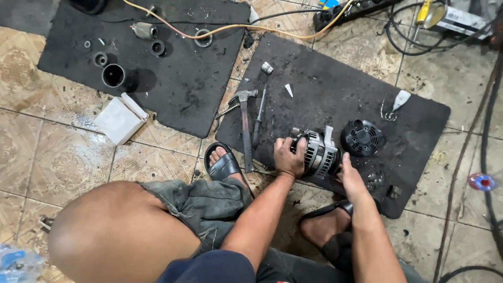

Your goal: Assembling the metal housing and internal components of a vehicle alternator on a workshop floor.

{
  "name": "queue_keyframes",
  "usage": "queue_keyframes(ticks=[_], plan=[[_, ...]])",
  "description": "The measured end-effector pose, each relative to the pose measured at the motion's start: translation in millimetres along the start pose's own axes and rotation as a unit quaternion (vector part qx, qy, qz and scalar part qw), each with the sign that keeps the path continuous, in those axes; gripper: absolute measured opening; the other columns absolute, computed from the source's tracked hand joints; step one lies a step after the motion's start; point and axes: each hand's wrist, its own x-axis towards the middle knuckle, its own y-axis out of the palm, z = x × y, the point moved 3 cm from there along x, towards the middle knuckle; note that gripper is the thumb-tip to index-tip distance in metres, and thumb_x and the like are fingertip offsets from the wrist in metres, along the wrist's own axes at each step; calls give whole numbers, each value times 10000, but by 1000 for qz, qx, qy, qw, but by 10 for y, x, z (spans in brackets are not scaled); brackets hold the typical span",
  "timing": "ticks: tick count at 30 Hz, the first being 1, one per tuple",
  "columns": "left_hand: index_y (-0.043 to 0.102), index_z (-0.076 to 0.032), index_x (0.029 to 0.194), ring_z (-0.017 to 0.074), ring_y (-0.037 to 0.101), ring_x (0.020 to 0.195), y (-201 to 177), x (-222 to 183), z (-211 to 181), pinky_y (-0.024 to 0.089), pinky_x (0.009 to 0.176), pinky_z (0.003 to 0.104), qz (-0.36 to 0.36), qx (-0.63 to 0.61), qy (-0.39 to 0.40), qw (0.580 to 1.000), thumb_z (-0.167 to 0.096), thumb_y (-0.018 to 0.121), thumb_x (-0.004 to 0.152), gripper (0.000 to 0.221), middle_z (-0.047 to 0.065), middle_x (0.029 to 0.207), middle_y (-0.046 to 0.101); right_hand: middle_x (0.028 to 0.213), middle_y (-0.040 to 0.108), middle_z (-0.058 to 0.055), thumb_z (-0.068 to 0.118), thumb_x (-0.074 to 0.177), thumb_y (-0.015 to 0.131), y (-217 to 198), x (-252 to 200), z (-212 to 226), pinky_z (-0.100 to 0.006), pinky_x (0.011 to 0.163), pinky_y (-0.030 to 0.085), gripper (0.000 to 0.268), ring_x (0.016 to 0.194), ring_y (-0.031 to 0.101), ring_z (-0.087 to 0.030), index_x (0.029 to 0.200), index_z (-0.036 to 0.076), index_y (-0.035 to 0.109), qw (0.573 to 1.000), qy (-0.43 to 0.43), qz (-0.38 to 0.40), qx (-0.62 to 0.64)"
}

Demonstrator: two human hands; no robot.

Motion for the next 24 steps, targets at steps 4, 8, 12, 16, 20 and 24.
queue_keyframes(ticks=[4,8,12,16,20,24], plan=[[585,-154,785,357,659,867,25,-24,35,540,826,403,-8,-8,-8,1000,-641,646,888,501,72,841,567,1448,576,-218,810,1009,307,-43,-250,196,-463,1111,445,977,1345,533,-337,1427,-35,564,994,26,11,-104],[581,-159,789,360,657,842,42,-30,55,544,813,410,-21,-2,1,1000,-615,674,879,474,76,830,562,1209,726,-248,809,1029,243,-181,-27,99,-482,1133,411,1013,1293,585,-367,1348,-62,650,976,-2,10,-217],[583,-141,803,376,654,843,38,-20,40,543,807,430,-4,0,-14,1000,-661,658,865,528,96,832,563,1128,753,-264,803,1035,262,-211,57,46,-482,1106,424,1026,1251,619,-370,1295,-98,678,975,-20,5,-220],[582,-130,815,379,659,854,-85,23,3,547,812,439,17,2,-28,999,-671,652,858,547,94,833,563,1070,765,-264,775,1026,399,-190,102,23,-495,1102,429,930,1234,629,-384,1185,-68,759,966,-40,6,-256],[646,-106,926,434,653,1019,-194,231,232,514,906,507,166,-59,-151,973,-655,564,920,555,194,952,640,1158,726,-286,633,1050,474,-130,-99,247,-523,1083,441,749,1255,601,-412,1244,-46,724,971,-67,-2,-228],[765,-223,1033,329,730,988,266,399,1152,566,853,406,270,-62,-172,945,-294,749,856,192,95,937,762,1217,713,-219,601,1053,514,-187,109,119,-514,1080,443,630,1262,595,-383,1244,44,739,970,-93,-20,-224]])
